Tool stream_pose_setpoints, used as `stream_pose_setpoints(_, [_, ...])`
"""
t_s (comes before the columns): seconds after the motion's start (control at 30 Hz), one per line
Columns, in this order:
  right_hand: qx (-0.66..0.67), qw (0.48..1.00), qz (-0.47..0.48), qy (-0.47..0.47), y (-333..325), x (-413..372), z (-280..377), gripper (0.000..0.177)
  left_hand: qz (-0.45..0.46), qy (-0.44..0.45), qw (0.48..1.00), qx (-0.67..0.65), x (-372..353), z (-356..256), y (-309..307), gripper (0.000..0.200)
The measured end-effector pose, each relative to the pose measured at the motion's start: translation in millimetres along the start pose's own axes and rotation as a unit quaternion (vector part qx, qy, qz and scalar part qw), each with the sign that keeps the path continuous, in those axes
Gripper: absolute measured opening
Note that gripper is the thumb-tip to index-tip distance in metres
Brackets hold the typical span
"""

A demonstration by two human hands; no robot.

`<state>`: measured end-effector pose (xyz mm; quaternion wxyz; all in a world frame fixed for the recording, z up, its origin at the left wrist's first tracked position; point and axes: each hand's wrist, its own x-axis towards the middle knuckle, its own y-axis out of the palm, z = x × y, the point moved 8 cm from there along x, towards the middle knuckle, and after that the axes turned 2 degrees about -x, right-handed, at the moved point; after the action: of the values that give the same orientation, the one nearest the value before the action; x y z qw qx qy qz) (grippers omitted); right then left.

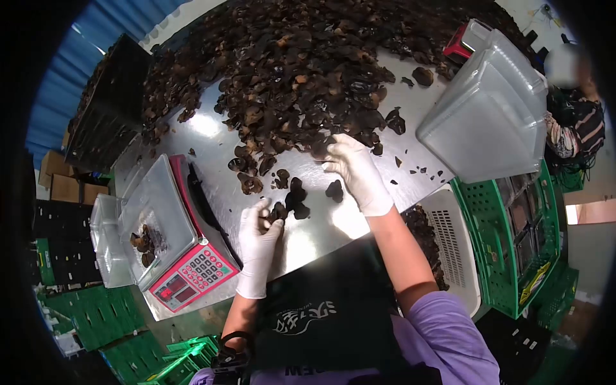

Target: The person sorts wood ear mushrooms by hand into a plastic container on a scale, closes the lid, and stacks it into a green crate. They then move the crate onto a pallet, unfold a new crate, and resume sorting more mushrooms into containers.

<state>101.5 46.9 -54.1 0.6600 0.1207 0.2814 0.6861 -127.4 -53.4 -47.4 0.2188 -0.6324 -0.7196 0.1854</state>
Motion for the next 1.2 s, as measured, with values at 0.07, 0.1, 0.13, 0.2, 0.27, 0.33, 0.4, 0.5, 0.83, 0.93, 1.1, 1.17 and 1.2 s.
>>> stream_pose_setpoints(0.07, [0.136, 0.989, 0.044, 0.038, -11, 2, -8, 0.023, 0.035, -0.003, 0.999, -0.030, 2, -17, 12, 0.047])
stream_pose_setpoints(0.1, [0.148, 0.988, 0.032, 0.039, -7, -5, -1, 0.027, 0.043, -0.004, 0.999, -0.008, 1, -21, 14, 0.046])
stream_pose_setpoints(0.13, [0.148, 0.988, 0.031, 0.039, -4, -11, 5, 0.027, 0.051, -0.005, 0.999, 0.015, 1, -23, 15, 0.045])
stream_pose_setpoints(0.2, [0.079, 0.995, -0.054, 0.041, -12, -22, 13, 0.026, 0.037, 0.011, 0.999, 0.035, 8, -27, 10, 0.041])
stream_pose_setpoints(0.27, [-0.030, 0.998, -0.028, 0.039, -16, -26, 17, 0.014, -0.006, 0.075, 0.993, 0.094, 21, -47, 0, 0.034])
stream_pose_setpoints(0.33, [-0.152, 0.988, -0.007, 0.033, -20, -37, 19, 0.014, -0.026, 0.138, 0.982, 0.124, 39, -54, 1, 0.034])
stream_pose_setpoints(0.4, [-0.224, 0.974, -0.007, 0.030, -26, -46, 9, 0.019, -0.013, 0.156, 0.963, 0.218, 58, -53, 16, 0.035])
stream_pose_setpoints(0.5, [-0.506, 0.860, -0.018, -0.058, -27, -57, 12, 0.034, 0.037, 0.164, 0.939, 0.299, 78, -55, 39, 0.026])
stream_pose_setpoints(0.83, [-0.657, 0.751, 0.046, -0.054, 8, -69, -3, 0.058, 0.010, 0.076, 0.996, 0.050, 29, -31, -20, 0.013])
stream_pose_setpoints(0.93, [-0.602, 0.794, 0.086, 0.002, 22, -61, -12, 0.059, 0.096, -0.003, 0.993, 0.075, 16, -6, -13, 0.055])
stream_pose_setpoints(1.1, [-0.635, 0.759, 0.090, -0.114, 45, -55, -11, 0.060, 0.162, 0.012, 0.967, 0.197, 20, -26, 19, 0.107])
stream_pose_setpoints(1.17, [-0.638, 0.741, 0.121, -0.171, 57, -55, -12, 0.060, 0.205, -0.028, 0.957, 0.201, 28, -32, 34, 0.102])
stream_pose_setpoints(1.2, [-0.638, 0.739, 0.126, -0.175, 59, -54, -17, 0.060, 0.187, -0.006, 0.967, 0.173, 29, -36, 37, 0.092])
